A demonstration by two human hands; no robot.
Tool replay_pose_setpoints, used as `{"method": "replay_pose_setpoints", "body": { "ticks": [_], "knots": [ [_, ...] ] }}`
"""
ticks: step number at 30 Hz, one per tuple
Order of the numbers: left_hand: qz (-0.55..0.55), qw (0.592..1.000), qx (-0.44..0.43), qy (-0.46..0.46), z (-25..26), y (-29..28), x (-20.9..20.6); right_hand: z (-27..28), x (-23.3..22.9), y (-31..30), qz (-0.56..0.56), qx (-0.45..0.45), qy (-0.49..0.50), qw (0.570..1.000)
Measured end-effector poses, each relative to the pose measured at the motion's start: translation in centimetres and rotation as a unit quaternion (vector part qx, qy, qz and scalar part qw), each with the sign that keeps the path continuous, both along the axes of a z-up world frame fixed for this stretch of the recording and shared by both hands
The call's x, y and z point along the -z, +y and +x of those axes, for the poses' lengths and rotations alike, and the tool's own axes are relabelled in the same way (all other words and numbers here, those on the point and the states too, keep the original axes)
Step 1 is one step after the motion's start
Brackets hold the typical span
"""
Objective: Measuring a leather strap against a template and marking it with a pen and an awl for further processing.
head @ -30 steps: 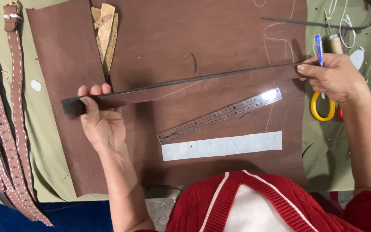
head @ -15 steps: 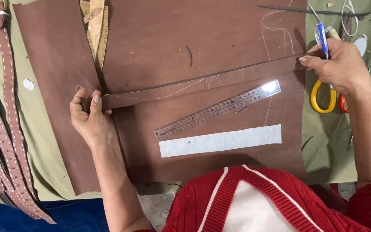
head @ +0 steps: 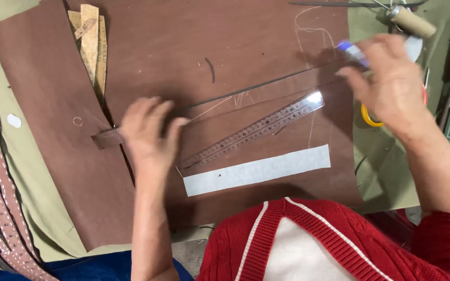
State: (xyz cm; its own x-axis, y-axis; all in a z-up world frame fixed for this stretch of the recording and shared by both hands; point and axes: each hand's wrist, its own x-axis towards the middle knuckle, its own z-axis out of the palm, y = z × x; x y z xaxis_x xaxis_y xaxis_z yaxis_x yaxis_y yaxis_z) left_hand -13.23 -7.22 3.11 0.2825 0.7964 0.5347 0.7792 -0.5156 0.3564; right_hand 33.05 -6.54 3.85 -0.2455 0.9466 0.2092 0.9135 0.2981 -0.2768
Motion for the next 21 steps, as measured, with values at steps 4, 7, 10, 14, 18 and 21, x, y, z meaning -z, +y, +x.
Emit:
{"method": "replay_pose_setpoints", "body": {
  "ticks": [4, 7, 10, 14, 18, 21],
  "knots": [
    [-0.054, 0.998, 0.036, 0.012, 4.7, 0.4, 2.6, -4.9, -0.4, 1.5, -0.015, -0.151, 0.085, 0.985],
    [-0.134, 0.989, 0.056, -0.024, 6.1, 0.8, 3.7, -7.3, 1.1, 1.7, -0.056, -0.122, 0.103, 0.986],
    [-0.128, 0.990, 0.060, -0.018, 6.0, 1.3, 4.3, -8.4, 1.4, 2.0, -0.069, -0.136, 0.065, 0.986],
    [-0.114, 0.991, 0.068, -0.031, 6.0, 1.7, 4.2, -8.5, 2.1, 2.3, -0.078, -0.134, 0.081, 0.985],
    [-0.092, 0.992, 0.080, -0.036, 5.9, 2.3, 4.3, -8.4, 2.1, 2.5, -0.073, -0.134, 0.094, 0.984],
    [-0.092, 0.992, 0.084, -0.030, 5.9, 2.5, 4.3, -8.3, 2.2, 2.6, -0.094, -0.136, 0.097, 0.981]
  ]
}}
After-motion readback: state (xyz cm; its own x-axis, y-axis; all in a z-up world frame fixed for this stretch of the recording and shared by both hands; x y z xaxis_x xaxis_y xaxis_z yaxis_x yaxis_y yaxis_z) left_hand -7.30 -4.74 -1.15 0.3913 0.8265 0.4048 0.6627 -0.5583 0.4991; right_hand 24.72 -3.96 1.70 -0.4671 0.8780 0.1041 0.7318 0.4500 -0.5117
